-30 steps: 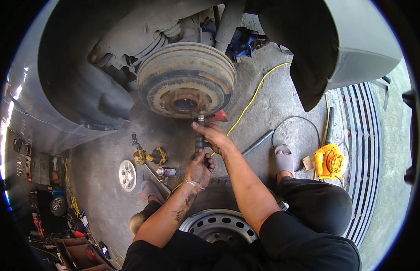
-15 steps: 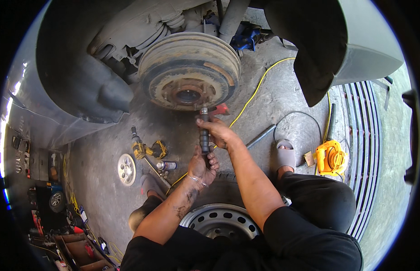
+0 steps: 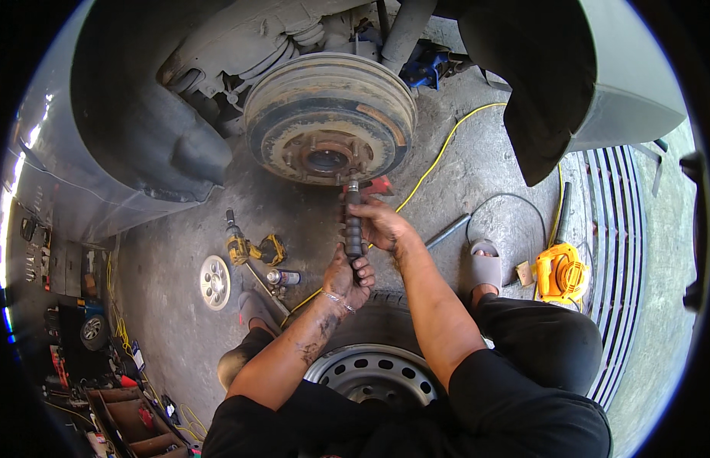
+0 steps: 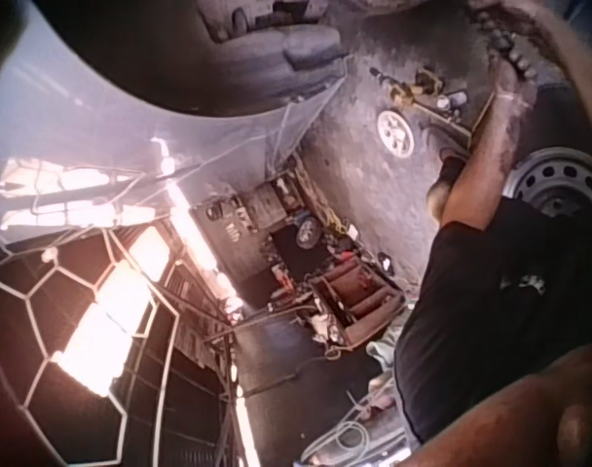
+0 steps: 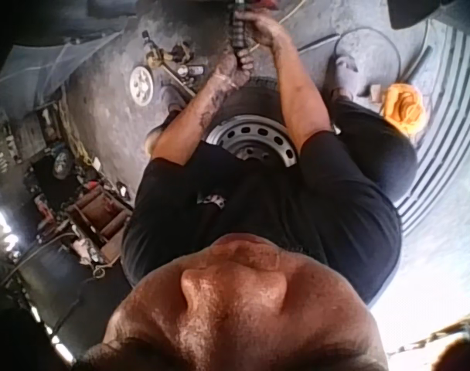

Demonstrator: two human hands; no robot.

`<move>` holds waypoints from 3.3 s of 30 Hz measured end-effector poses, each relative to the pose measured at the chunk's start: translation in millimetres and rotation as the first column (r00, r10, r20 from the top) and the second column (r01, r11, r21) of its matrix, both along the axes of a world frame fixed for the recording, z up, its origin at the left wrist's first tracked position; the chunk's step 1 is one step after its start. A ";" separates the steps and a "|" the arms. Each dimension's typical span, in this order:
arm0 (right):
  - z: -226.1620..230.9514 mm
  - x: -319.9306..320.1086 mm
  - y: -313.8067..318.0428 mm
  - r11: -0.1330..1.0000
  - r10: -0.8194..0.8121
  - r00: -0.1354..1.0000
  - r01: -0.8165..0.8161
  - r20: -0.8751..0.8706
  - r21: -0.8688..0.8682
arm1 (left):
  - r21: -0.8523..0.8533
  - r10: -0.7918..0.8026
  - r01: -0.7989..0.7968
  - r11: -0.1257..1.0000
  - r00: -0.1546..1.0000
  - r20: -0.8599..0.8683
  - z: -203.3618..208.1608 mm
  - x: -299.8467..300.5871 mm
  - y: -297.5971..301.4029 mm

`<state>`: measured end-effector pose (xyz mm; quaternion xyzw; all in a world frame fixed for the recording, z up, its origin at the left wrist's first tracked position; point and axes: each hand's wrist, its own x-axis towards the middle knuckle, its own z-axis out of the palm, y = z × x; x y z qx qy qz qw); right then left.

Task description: The person removes a car's brake drum and hub assembly. They use a hammer and punch to loosen the hub nut, then an impact wrench to remove it. After removing the drum, they use a heat gun on the hub and brake components, then remove the brake assembly from the hub.

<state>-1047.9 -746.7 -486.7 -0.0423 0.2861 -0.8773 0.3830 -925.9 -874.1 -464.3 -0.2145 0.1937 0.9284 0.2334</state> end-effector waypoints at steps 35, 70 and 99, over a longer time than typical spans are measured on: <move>0.5 4.0 3.6 0.979 -0.087 0.992 0.103 -0.096 0.177 | -0.449 0.179 -0.074 0.890 0.964 0.198 30.1 -2.5 31.5; 10.7 13.3 -31.3 0.818 -0.273 0.948 0.319 -0.164 0.480 | -0.583 -0.048 0.034 0.812 0.999 -0.009 9.7 -4.7 -3.3; 9.0 16.3 -33.1 0.866 -0.306 0.946 0.325 -0.111 0.381 | -0.857 -0.032 0.017 0.515 0.999 0.001 -0.5 7.7 30.6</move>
